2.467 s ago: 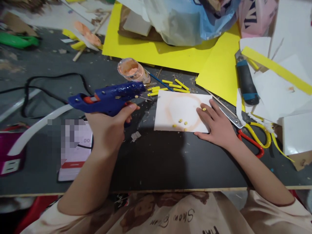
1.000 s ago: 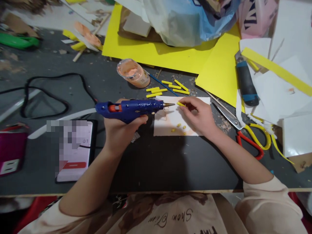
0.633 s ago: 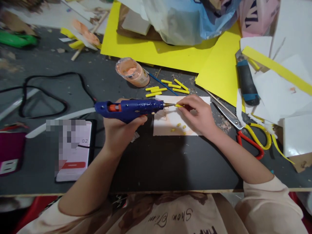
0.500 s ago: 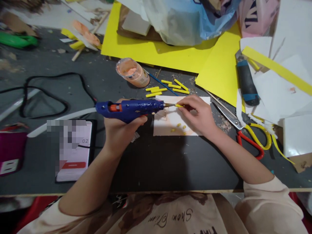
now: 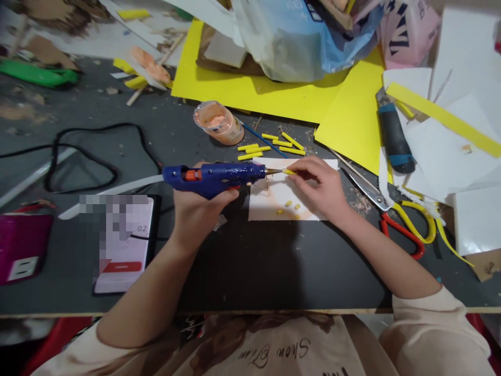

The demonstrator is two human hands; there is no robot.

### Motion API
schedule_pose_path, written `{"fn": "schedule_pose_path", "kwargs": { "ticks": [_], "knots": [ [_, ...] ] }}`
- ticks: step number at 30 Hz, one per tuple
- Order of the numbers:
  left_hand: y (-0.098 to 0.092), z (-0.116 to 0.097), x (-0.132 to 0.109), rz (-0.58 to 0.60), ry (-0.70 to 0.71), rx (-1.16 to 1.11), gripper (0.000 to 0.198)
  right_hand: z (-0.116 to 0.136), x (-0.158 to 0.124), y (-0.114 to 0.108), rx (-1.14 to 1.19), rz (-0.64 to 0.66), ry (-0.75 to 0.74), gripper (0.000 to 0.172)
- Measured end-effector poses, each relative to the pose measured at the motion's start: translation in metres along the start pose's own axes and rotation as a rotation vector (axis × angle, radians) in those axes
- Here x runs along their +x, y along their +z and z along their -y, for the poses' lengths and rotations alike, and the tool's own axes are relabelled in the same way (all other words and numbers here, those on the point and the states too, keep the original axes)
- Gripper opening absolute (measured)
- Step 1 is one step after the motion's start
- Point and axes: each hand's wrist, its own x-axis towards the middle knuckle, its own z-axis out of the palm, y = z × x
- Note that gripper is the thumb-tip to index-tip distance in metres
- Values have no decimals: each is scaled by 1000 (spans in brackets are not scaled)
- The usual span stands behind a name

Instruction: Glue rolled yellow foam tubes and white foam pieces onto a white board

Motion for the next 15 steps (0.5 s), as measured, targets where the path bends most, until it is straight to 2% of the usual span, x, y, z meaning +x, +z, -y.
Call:
{"fn": "schedule_pose_path", "kwargs": {
  "ticks": [4,8,10,13,15],
  "knots": [
    [1,1,0,-19,-4,12,22,-1,1,0,112,-27,64,7],
    [-1,4,2,-127,-37,18,27,1,4,-6,198,-23,125,16],
    [-3,7,3,-169,-44,28,25,4,7,-12,129,49,114,18],
    [-6,9,4,-180,-29,36,20,9,11,-21,-29,233,43,17],
    [-7,8,4,-188,-22,20,19,11,13,-24,-77,344,56,18]
  ]
}}
